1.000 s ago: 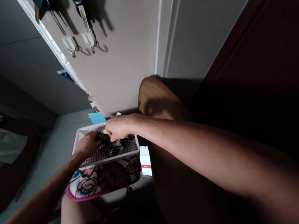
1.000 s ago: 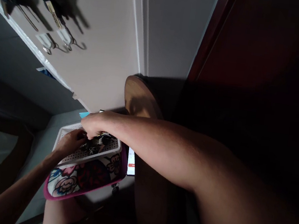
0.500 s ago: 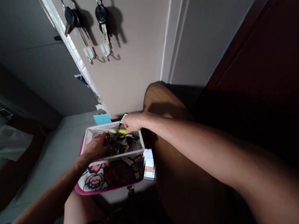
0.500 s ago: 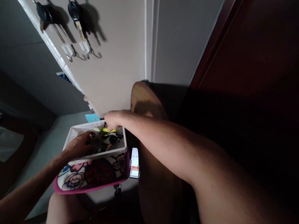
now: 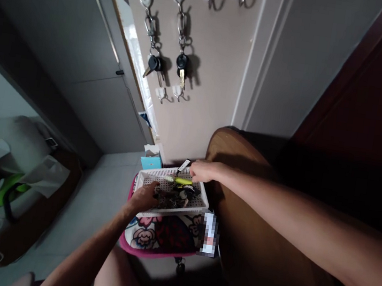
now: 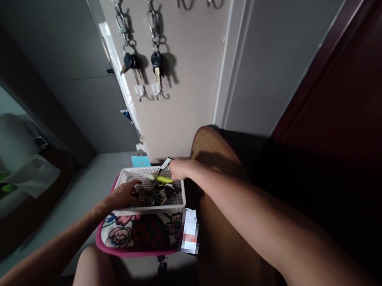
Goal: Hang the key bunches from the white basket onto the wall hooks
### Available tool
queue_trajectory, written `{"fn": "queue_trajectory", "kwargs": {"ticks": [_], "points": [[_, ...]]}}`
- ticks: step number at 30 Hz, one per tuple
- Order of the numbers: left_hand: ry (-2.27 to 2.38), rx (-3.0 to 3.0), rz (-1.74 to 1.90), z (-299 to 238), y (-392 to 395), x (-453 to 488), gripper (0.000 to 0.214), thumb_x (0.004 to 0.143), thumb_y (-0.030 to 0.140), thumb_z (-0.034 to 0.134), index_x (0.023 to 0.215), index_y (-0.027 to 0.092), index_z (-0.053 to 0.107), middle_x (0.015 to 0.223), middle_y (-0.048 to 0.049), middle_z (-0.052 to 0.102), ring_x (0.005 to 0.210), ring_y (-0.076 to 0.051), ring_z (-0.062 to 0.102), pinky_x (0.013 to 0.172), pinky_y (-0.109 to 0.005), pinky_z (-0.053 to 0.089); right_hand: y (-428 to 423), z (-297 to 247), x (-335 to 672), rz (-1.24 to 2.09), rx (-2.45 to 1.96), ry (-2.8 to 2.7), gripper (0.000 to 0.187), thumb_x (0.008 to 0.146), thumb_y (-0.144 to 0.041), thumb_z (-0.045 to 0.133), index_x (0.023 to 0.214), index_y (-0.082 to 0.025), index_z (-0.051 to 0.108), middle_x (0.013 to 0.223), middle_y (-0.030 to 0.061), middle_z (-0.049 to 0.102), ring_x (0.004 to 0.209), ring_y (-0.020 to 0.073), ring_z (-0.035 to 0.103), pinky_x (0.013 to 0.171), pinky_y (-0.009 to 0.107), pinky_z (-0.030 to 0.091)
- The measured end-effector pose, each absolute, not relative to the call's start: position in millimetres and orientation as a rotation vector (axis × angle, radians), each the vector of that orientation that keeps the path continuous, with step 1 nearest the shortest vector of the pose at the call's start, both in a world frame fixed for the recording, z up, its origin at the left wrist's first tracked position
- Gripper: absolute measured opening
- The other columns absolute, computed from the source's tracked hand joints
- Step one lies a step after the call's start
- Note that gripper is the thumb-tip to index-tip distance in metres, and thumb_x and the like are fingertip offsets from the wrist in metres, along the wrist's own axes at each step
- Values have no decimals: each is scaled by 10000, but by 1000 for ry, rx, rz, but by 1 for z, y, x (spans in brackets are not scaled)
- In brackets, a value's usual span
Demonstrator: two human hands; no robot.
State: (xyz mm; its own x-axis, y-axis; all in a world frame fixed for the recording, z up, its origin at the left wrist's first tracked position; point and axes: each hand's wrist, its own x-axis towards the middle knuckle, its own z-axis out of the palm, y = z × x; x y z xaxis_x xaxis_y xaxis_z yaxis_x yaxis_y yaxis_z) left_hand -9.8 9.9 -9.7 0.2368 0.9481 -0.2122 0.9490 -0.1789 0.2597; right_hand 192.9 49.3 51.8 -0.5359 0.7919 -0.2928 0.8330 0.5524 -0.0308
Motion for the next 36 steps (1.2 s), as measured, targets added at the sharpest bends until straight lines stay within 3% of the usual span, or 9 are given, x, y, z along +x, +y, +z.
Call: {"fn": "queue_trajectory", "kwargs": {"ticks": [8, 13, 17, 22, 29, 36], "points": [[1610, 2331, -3, -9, 6, -13, 516, 531, 213, 507, 1031, 161, 392, 1016, -96, 480, 920, -197, 436, 761, -258, 335, 46, 44, 189, -200, 1377, 2569, 209, 585, -216, 453, 724, -157, 597, 720, 64, 568, 635, 156, 494, 500, 225, 321], [1664, 2160, 150, -10, 13, -12, 516, 504, 168, 512, 1007, 175, 397, 804, -44, 550, 728, -160, 500, 613, -233, 376, 40, 35, 182, -182, 1338, 2597, 236, 586, -254, 454, 770, -158, 566, 759, 72, 558, 663, 170, 502, 496, 230, 336], [1544, 1706, 440, -5, 20, -11, 527, 495, 97, 493, 1005, 142, 367, 672, -3, 519, 543, -83, 457, 481, -184, 353, 41, 28, 184, -166, 1343, 2650, 270, 562, -255, 473, 814, -176, 533, 803, 64, 548, 700, 187, 504, 503, 235, 339], [1278, 1262, 715, 0, 18, -15, 458, 497, 83, 485, 944, 147, 405, 720, -16, 486, 591, -77, 451, 490, -177, 343, 45, 25, 187, -196, 1319, 2716, 402, 527, -264, 511, 923, -201, 482, 846, 54, 544, 717, 193, 502, 517, 237, 336], [1111, 1099, 822, 9, 15, -15, 409, 509, 102, 458, 910, 170, 417, 686, 8, 472, 586, -62, 445, 488, -161, 326, 43, 30, 178, -252, 1191, 2867, 283, 572, -245, 482, 845, -185, 521, 770, 31, 559, 671, 143, 494, 512, 205, 312], [1545, 1550, 665, 8, 23, -13, 460, 494, 94, 469, 948, 135, 404, 668, -6, 509, 544, -77, 448, 484, -183, 347, 45, 33, 181, -158, 1383, 2723, 228, 586, -168, 427, 773, -177, 556, 730, 42, 561, 616, 137, 486, 457, 206, 273]]}}
